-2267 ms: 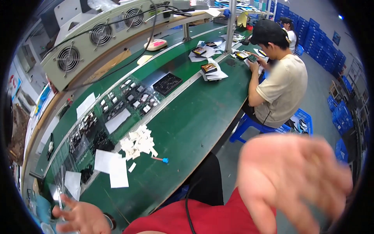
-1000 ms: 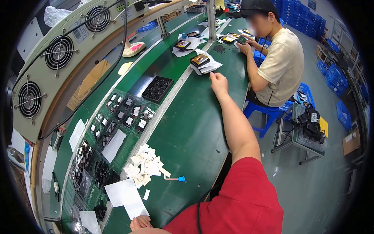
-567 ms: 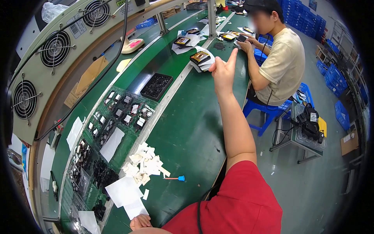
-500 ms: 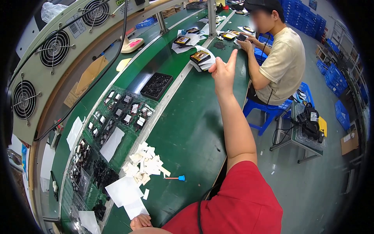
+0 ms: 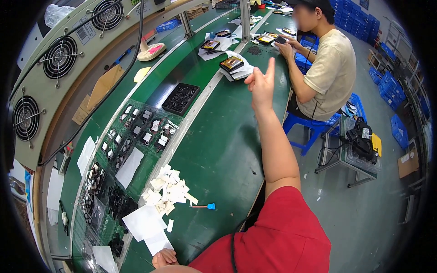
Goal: Assembling electronic components by applying adhesive strips and connecting parts on an assembly line.
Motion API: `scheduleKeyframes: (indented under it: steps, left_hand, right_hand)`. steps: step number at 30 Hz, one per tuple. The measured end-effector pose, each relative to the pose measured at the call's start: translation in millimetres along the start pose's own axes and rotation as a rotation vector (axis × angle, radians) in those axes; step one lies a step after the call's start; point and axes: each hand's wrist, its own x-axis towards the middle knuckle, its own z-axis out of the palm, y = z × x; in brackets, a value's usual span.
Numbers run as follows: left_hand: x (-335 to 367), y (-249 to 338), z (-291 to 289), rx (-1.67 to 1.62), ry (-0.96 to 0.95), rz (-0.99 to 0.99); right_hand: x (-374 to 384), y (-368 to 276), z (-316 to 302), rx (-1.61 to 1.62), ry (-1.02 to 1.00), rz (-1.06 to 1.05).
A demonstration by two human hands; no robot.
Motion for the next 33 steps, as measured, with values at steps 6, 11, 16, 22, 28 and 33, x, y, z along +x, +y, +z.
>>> scheduleKeyframes:
  steps: [6,11,16,22,28,33]
  left_hand:
    - [0.9,9.3,5.7,0.056,0.03,-0.045]
    - [0.4,3.9,2.0,0.027,0.022,-0.04]
    - [-1.3,2.7,2.4,0.029,0.056,-0.056]
    - [-1.9,1.4,0.0,0.016,0.05,-0.048]
    - [-2.2,-0.3,-2.3,0.01,0.038,-0.042]
    - [-2.4,1.4,-1.9,0.01,0.044,-0.057]
  right_hand:
    - [5.0,38.7,-12.1,-0.406,-0.543,0.43]
    - [2.0,73.5,-12.8,-0.753,-0.788,0.647]
    - [-6.9,78.2,-5.0,-0.904,-0.767,0.548]
    - [-4.7,81.6,-7.9,-0.848,-0.736,0.587]
    - [-4.2,80.7,-8.2,-0.837,-0.731,0.586]
    - [-4.7,81.0,-7.7,-0.839,-0.73,0.579]
